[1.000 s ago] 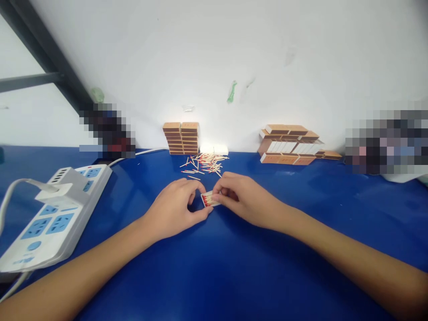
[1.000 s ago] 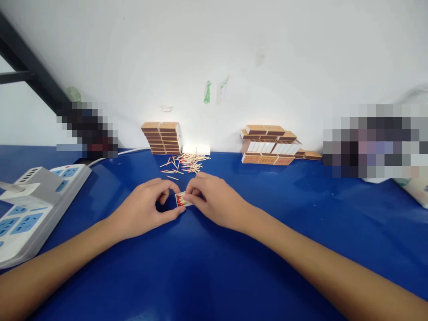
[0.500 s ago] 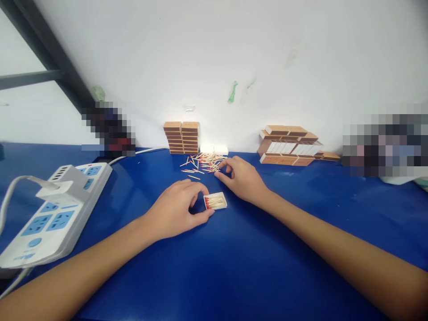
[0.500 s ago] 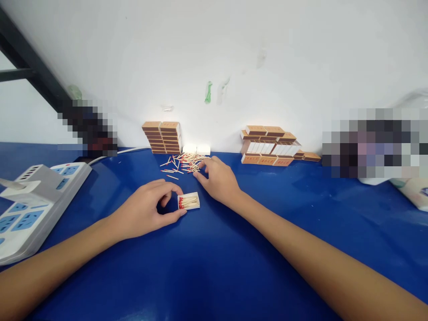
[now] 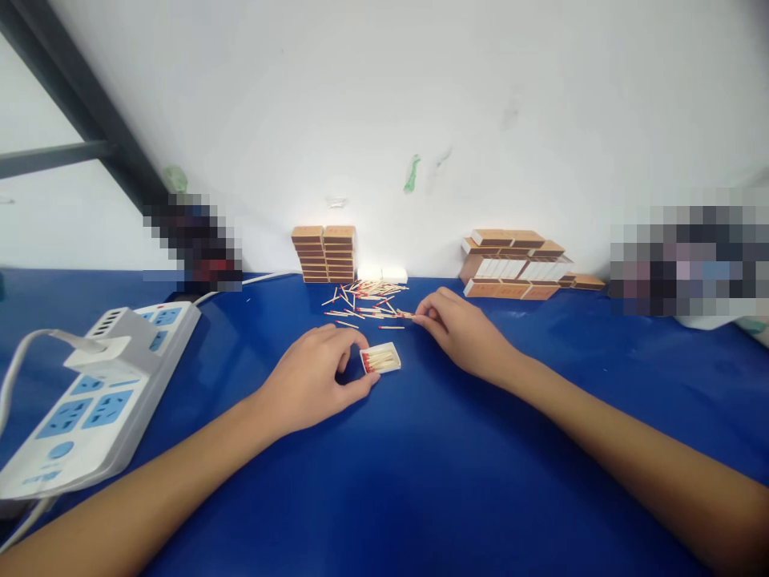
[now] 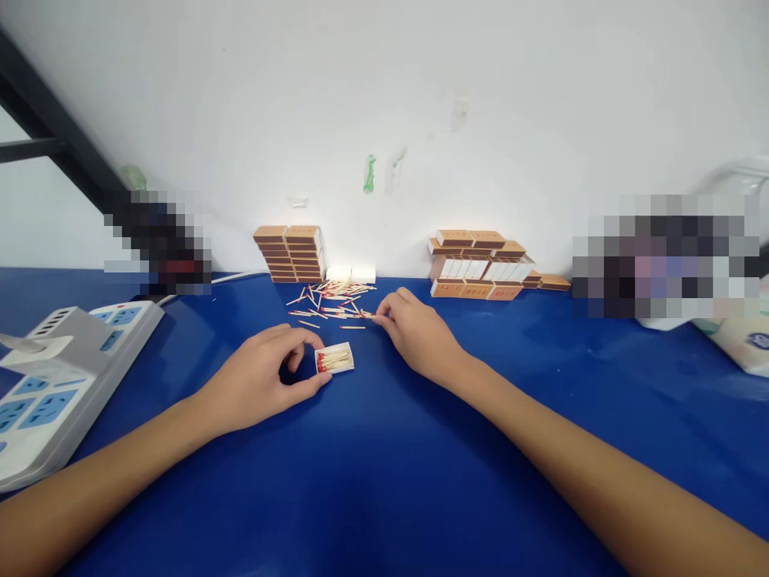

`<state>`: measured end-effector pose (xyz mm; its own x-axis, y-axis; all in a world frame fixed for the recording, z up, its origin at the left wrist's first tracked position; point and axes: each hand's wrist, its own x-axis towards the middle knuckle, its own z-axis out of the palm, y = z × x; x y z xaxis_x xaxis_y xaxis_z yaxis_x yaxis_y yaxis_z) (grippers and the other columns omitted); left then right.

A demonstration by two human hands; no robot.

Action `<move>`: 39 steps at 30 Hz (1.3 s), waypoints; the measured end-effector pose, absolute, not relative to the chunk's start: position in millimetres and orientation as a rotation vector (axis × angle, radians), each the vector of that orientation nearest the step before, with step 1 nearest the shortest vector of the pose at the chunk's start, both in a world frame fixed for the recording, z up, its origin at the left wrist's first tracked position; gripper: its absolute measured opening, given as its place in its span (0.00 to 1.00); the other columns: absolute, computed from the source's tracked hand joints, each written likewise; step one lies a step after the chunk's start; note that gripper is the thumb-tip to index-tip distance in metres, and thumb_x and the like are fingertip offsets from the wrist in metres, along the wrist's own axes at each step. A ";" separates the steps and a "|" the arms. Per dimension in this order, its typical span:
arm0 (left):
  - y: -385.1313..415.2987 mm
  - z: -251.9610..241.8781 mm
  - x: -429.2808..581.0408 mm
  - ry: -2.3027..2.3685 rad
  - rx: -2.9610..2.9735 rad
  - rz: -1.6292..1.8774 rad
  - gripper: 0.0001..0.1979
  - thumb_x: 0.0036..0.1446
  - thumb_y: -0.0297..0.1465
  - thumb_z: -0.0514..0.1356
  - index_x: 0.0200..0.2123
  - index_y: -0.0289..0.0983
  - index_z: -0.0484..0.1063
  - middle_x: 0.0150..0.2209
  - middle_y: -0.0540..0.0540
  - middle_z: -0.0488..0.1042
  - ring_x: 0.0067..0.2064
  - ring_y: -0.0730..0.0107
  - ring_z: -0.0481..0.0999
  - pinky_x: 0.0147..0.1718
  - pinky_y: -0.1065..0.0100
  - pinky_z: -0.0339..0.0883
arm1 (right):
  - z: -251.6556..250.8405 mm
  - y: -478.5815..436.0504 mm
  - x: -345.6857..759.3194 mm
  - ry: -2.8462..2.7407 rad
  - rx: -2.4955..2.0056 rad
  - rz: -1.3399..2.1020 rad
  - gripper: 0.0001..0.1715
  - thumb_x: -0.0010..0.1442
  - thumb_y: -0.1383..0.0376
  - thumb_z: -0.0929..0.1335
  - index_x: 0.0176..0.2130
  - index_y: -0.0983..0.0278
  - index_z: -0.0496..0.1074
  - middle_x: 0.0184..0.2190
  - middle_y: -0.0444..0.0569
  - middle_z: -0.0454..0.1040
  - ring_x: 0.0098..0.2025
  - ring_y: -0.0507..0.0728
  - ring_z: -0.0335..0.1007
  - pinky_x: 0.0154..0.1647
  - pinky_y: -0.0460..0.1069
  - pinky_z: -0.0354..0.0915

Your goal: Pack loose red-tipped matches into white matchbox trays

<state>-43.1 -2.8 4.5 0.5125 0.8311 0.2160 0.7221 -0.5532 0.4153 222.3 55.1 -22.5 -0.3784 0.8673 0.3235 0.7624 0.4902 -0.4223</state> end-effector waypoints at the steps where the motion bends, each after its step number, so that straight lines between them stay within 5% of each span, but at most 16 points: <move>1: -2.7 4.9 -43.2 1.319 2.481 0.568 0.10 0.61 0.39 0.65 0.42 0.40 0.74 0.27 0.54 0.66 0.31 0.67 0.68 0.34 0.64 0.60 | -20.6 54.2 227.2 -2.236 -1.324 0.270 0.07 0.71 0.64 0.64 0.41 0.63 0.71 0.39 0.50 0.71 0.35 0.55 0.67 0.37 0.51 0.61; 39: -6.0 1.0 -41.6 1.161 2.513 0.691 0.10 0.60 0.34 0.67 0.43 0.40 0.72 0.42 0.48 0.76 0.46 0.61 0.73 0.47 0.58 0.69 | 2.4 10.9 202.6 -2.408 -1.001 0.625 0.05 0.69 0.66 0.68 0.39 0.62 0.75 0.33 0.44 0.71 0.33 0.52 0.66 0.35 0.48 0.61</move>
